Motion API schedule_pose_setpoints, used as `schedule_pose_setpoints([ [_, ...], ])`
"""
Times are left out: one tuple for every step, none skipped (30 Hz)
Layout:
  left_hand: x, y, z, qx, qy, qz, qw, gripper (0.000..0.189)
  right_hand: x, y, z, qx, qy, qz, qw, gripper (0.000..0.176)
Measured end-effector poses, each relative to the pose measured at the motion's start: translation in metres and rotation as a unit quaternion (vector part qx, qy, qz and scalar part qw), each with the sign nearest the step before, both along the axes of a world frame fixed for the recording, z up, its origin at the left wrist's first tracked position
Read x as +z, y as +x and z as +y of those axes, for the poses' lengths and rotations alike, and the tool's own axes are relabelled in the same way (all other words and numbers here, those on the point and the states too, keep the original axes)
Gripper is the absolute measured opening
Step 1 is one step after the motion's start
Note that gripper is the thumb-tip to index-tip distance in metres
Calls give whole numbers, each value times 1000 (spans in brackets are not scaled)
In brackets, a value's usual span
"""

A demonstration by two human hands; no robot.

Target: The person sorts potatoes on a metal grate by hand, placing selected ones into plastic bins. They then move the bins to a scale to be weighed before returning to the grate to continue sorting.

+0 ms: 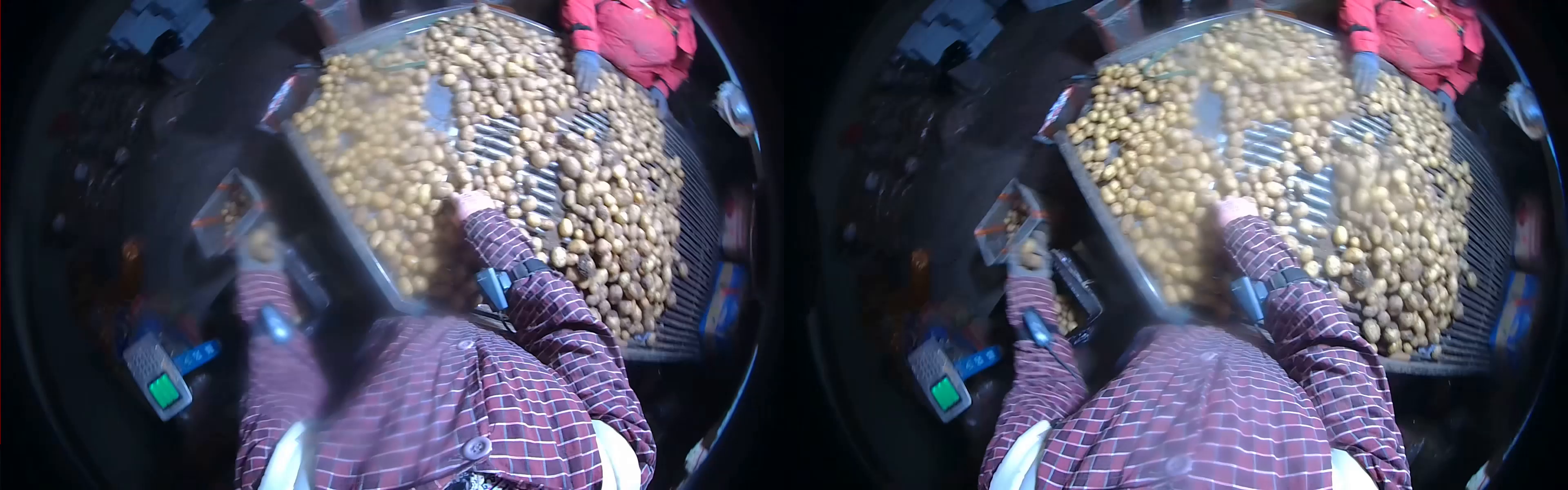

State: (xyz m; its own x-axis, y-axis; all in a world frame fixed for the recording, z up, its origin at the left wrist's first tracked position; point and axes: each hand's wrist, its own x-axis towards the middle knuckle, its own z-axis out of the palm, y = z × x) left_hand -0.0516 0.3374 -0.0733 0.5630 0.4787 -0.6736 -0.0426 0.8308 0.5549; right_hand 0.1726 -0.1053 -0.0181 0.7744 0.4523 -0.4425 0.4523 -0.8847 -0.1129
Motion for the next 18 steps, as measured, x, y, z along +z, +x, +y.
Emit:
schedule_pose_setpoints([
  [-4, 12, 37, 2, 75, 71, 995, 47, -18, 0, -10, 17, -4, -23, 1000, 26],
  [-4, 25, 66, -10, 142, 146, 979, 49, -6, -13, -13, -12, 45, -46, 998, 20],
  [-2, 37, 87, -25, 193, 227, 954, 51, -6, -26, -18, -27, 106, -90, 990, 22],
  [-1, 49, 95, -62, 225, 257, 938, 53, -11, -38, -25, -50, 186, -116, 975, 28],
  [4, 64, 84, -104, 256, 267, 923, 56, -6, -46, -26, -69, 265, -144, 951, 34],
  [3, 76, 65, -152, 291, 255, 910, 58, 1, -55, -32, -78, 249, -128, 957, 37],
  [17, 84, 10, -218, 367, 219, 877, 64, 15, -67, -34, -87, 234, -107, 962, 40],
  [31, 93, -44, -272, 446, 178, 834, 71, 2, -77, -42, -79, 245, -106, 961, 48],
  [45, 101, -99, -308, 518, 134, 787, 80, 12, -90, -43, -48, 254, -121, 958, 52],
  [21, 102, -127, -353, 615, 33, 704, 88, 11, -100, -42, -20, 239, -90, 967, 59],
  [15, 108, -148, -407, 668, 64, 619, 97, 11, -110, -41, 8, 224, -59, 973, 66],
  [10, 114, -169, -450, 717, 87, 526, 106, 52, -116, -35, 54, 231, -74, 969, 76],
  [7, 121, -181, -488, 762, 108, 412, 112, 43, -122, -35, 57, 224, -87, 969, 75],
  [16, 130, -189, -526, 763, 100, 362, 112, 38, -127, -34, 60, 217, -101, 969, 74],
  [28, 138, -194, -562, 761, 91, 310, 112, 33, -126, -37, 66, 201, -100, 972, 70],
  [40, 144, -200, -598, 755, 82, 254, 112, 35, -116, -35, 55, 229, -92, 968, 67],
  [48, 153, -207, -622, 744, 90, 226, 109, 40, -102, -30, 43, 258, -82, 962, 64],
  [55, 165, -214, -645, 732, 99, 196, 106, 40, -86, -25, 30, 289, -74, 954, 60],
])
